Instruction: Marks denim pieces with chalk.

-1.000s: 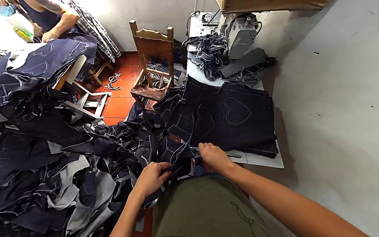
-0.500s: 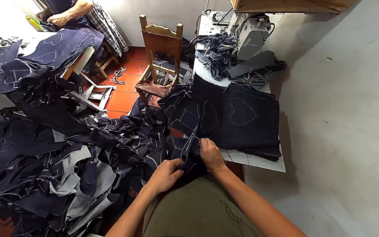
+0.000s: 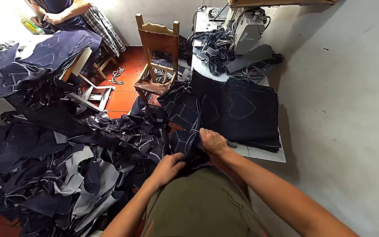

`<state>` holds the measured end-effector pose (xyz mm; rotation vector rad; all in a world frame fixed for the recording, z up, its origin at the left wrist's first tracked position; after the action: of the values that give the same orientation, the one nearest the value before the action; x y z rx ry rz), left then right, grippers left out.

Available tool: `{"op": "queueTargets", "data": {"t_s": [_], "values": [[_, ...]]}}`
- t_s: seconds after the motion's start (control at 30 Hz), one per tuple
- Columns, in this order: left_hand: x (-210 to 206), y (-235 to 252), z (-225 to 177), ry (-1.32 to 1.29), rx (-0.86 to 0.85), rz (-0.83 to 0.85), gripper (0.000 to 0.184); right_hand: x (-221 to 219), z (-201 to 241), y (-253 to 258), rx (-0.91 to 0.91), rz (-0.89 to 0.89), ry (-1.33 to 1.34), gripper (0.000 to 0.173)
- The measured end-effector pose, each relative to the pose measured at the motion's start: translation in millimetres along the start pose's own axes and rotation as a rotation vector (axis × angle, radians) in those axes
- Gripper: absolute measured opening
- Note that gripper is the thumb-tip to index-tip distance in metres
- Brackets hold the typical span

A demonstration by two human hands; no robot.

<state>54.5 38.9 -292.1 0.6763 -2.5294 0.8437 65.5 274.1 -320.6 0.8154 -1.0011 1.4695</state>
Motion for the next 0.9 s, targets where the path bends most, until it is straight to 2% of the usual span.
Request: {"op": "queueTargets", "data": {"t_s": [0.1,0.17,0.27,0.3,0.37,0.4,0.47,0.53,0.57,0.63,0.7,0.73,0.8,0.83,0.9], "values": [[19.2,-8.9,23.3,-0.077,0.081,-0.105,0.038,0.7,-7.2,-0.4,0.063,0.065,-0.056,0.019],[26.0,-9.8,33.5,-0.011,0.119,-0.171,0.041,4.6,-14.6,0.0,0.090,-0.012,-0.043,0.025],[33.0,-20.3,42.6,0.163,0.213,-0.205,0.041,30.4,-21.1,-2.5,0.028,-0.136,0.051,0.028],[38.7,-28.3,45.8,0.220,0.246,-0.267,0.039,44.6,-24.1,-6.5,0.001,-0.164,0.104,0.028],[51.7,-41.6,55.2,0.268,0.233,-0.494,0.031,71.6,-40.2,-17.3,-0.088,-0.204,0.204,0.029],[55.2,-45.6,57.0,0.288,0.223,-0.580,0.027,79.0,-51.3,-21.6,-0.158,-0.181,0.224,0.031],[57.6,-46.1,49.2,0.389,0.250,-0.690,0.022,81.7,-71.3,-21.2,-0.341,0.033,0.229,0.039],[62.0,-23.6,27.7,0.484,0.246,-0.743,0.034,77.7,-97.5,-9.3,-0.493,0.209,0.271,0.044],[61.8,-5.9,17.4,0.489,0.198,-0.705,0.034,73.9,-113.4,-5.6,-0.556,0.227,0.288,0.044],[57.4,38.1,-1.4,0.432,0.121,-0.472,0.031,66.3,-146.3,-5.9,-0.661,0.154,0.293,0.043],[51.1,86.7,-24.4,0.387,0.203,-0.212,0.061,63.3,-177.1,-11.0,-0.746,0.018,0.309,0.046],[48.4,108.6,-34.2,0.371,0.255,-0.121,0.068,63.7,-189.9,-15.7,-0.798,-0.053,0.328,0.050],[46.0,141.8,-47.2,0.366,0.298,-0.088,0.058,70.8,-210.2,-29.1,-0.937,-0.206,0.364,0.066],[48.6,151.6,-53.8,0.375,0.313,-0.135,0.051,75.8,-219.8,-37.3,-1.032,-0.259,0.384,0.078],[57.4,164.8,-66.5,0.378,0.309,-0.314,0.044,84.8,-237.6,-54.2,-1.189,-0.235,0.465,0.097]]}}
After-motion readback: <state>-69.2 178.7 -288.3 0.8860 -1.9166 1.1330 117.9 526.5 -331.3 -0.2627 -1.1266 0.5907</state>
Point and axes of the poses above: each hand's wrist, its own y-axis towards the middle knuckle, its own x-axis out of the back of the hand, z = x × y, the point moved 2 cm from there along y, towards the middle knuckle, and after that the axes turned 8 degrees about y, right-handed, at the moved point
